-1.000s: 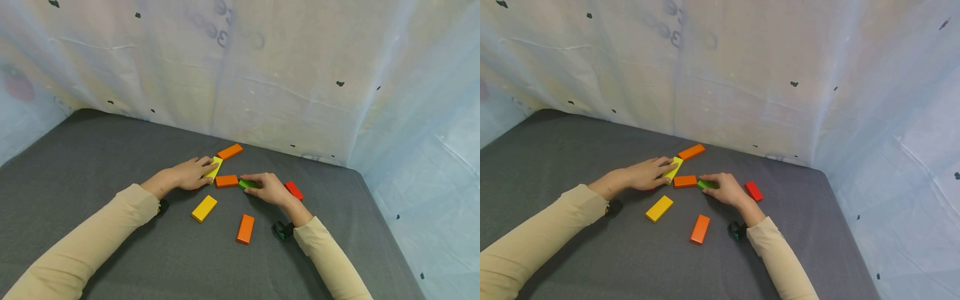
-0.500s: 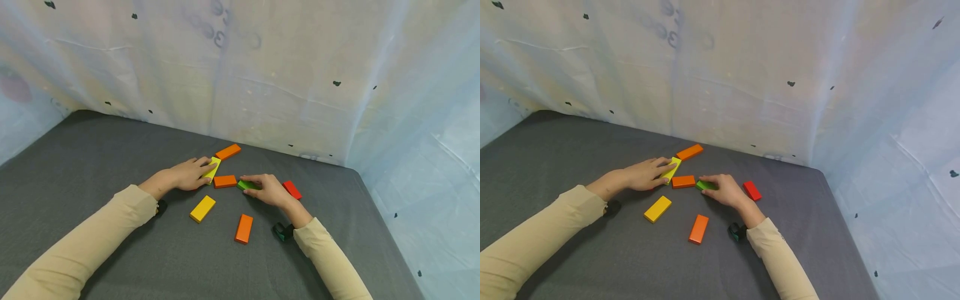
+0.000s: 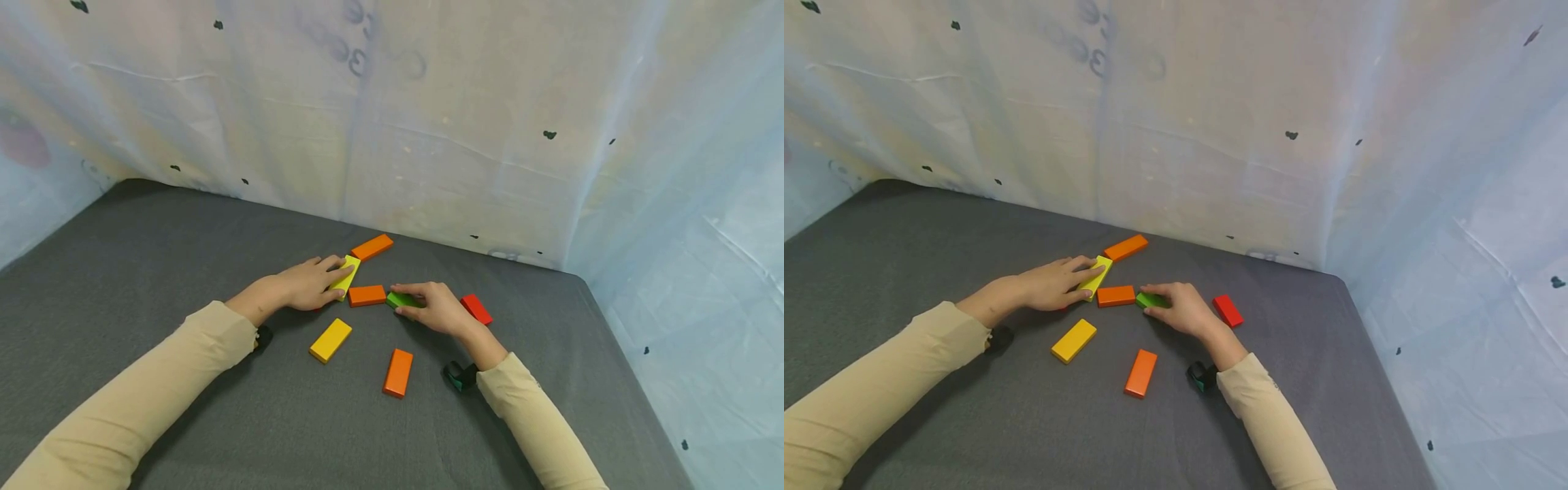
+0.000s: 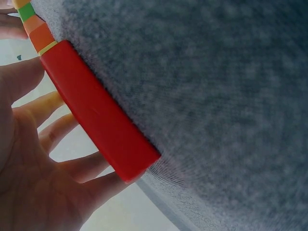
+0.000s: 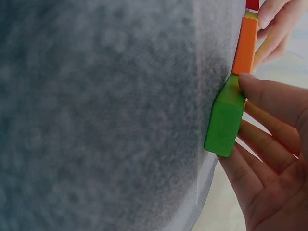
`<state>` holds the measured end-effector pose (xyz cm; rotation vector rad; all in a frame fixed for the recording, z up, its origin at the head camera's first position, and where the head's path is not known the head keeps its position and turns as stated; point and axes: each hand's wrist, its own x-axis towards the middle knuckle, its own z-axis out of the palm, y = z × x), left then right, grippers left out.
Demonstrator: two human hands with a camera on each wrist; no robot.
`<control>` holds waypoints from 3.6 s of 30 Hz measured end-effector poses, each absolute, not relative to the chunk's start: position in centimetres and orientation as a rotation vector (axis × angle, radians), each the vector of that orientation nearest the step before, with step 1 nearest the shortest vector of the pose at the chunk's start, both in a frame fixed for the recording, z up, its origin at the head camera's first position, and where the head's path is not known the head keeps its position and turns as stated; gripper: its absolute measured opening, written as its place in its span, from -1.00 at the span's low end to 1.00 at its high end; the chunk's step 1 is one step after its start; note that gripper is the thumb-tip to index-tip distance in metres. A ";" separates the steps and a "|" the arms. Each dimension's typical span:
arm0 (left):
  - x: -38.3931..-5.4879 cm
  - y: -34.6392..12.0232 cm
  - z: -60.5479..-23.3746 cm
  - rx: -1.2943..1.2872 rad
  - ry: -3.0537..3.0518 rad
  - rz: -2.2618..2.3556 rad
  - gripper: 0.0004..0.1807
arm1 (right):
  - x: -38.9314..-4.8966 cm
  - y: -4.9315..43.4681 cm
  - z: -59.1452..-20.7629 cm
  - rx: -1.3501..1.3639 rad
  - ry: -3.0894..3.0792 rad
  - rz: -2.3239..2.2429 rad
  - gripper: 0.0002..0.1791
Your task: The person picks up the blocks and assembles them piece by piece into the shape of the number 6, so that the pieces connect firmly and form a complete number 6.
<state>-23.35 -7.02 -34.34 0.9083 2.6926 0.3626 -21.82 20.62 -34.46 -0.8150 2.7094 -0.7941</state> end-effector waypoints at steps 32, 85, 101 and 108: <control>-23.4 -7.4 -34.4 0.902 2.699 0.358 -0.37 | -20.1 26.0 -34.4 -0.717 2.818 -0.831 -0.44; -23.3 -7.8 -34.2 0.897 2.681 0.361 -0.36 | -18.6 29.0 -35.1 -0.682 2.886 -0.798 -0.46; -23.8 -7.6 -34.5 0.943 2.694 0.365 -0.36 | -17.0 27.2 -34.7 -0.825 2.851 -0.770 -0.55; -23.5 -8.3 -34.7 0.939 2.724 0.366 -0.38 | -16.7 26.2 -34.4 -0.824 2.799 -0.792 -0.54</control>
